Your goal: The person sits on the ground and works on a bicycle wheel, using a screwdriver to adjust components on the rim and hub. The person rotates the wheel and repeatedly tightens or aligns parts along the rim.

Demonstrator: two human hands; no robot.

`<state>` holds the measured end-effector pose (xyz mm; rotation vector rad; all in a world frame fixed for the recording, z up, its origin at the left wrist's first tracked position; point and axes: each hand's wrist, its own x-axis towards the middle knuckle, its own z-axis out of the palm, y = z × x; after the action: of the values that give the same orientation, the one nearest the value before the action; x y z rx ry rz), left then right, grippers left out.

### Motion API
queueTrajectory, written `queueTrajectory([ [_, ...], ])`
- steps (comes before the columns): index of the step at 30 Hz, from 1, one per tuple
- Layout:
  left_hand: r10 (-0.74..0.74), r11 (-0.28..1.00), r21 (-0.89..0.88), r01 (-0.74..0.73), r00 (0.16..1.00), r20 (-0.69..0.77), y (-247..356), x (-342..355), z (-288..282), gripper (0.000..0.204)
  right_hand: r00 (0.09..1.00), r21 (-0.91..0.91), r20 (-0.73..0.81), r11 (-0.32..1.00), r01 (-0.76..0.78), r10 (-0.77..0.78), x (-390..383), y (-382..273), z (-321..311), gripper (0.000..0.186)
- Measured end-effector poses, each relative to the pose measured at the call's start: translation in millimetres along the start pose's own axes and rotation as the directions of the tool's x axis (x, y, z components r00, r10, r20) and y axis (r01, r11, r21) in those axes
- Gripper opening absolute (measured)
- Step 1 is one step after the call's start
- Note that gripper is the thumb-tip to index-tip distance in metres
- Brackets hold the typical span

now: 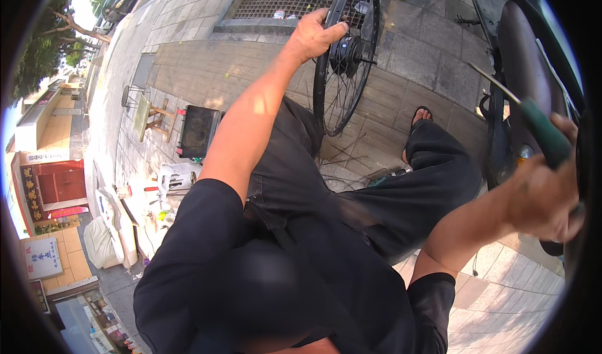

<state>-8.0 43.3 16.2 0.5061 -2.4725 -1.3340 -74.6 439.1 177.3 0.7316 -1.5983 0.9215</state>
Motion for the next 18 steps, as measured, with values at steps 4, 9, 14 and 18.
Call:
queueTrajectory([
  [4, 0.032, 0.994, -0.111, -0.024, 0.997, 0.071, -31.8, 4.5, -31.4, 0.04, 0.398, -0.024, 0.759, 0.633, -0.774, 0.515, -97.4, 6.1, 124.4, 0.047],
  [9, -0.02, 0.952, -0.299, 0.061, 0.99, 0.138, -18.5, 17.2, -33.8, 0.039, -0.188, -0.384, 0.914, 0.613, -0.69, 0.36, -200.7, 11.8, 169.3, 0.04],
  [14, -0.06, 0.928, -0.356, 0.106, 0.989, 0.136, -12.5, 25.1, -36.2, 0.038, -0.275, -0.256, 0.954, 0.811, -0.526, 0.123, -291.8, -4.8, 175.7, 0.029],
  [18, -0.081, 0.925, -0.351, 0.145, 0.978, 0.193, -20.6, 36.7, -49.3, 0.046, -0.468, -0.322, 0.88, 0.824, -0.466, 0.079, -300.5, -12.5, 165.1, 0.031],
])
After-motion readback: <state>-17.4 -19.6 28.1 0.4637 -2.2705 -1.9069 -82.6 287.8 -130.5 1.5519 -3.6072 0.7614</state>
